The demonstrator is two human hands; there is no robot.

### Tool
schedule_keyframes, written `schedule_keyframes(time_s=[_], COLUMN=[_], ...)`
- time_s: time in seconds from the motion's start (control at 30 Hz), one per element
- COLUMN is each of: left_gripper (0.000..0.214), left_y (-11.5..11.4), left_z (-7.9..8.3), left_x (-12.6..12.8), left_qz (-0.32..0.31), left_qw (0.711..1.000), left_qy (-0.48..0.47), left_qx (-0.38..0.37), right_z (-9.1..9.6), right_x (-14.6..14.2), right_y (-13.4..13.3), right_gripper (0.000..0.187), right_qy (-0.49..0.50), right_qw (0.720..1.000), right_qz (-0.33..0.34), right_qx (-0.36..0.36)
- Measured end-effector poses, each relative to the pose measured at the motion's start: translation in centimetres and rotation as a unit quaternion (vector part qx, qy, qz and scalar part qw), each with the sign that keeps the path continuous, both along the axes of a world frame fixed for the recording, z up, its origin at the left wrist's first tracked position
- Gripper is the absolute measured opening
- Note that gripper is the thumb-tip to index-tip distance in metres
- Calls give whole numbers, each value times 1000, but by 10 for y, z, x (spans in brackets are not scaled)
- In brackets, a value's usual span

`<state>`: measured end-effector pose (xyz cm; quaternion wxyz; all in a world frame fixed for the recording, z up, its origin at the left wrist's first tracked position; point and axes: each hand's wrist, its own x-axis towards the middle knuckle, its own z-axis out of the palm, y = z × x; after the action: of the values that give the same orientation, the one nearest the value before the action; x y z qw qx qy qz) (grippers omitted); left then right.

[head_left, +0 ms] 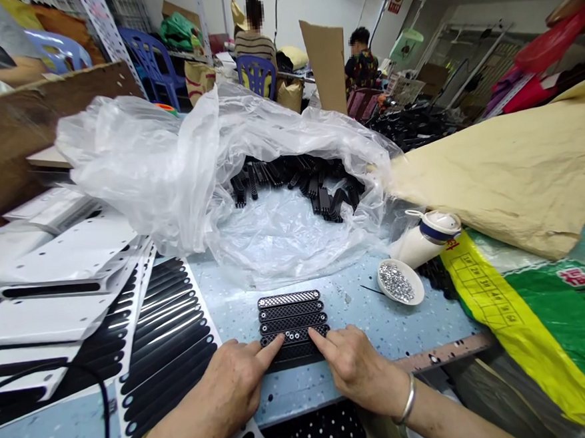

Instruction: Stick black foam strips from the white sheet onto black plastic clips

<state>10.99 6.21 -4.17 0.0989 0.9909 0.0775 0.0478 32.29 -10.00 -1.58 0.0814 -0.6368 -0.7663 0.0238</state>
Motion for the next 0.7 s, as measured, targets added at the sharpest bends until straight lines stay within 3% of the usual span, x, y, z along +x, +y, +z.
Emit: schedule_keyframes(time_s=[0.47,0.7], left_gripper=[73,76], left_y=[1,1], left_z=[7,1], left_x=[0,-1], left_qz=[-8,2], left_qw=[999,999], left_qy=[15,15], left_qx=[-29,-33], right_z=[-7,-9], right_x=[13,16], right_y=[-16,-13], right_gripper=[53,46], right_qy=[-2,31], right_qw=[997,997], right_qz=[-36,-39], right_qx=[70,52])
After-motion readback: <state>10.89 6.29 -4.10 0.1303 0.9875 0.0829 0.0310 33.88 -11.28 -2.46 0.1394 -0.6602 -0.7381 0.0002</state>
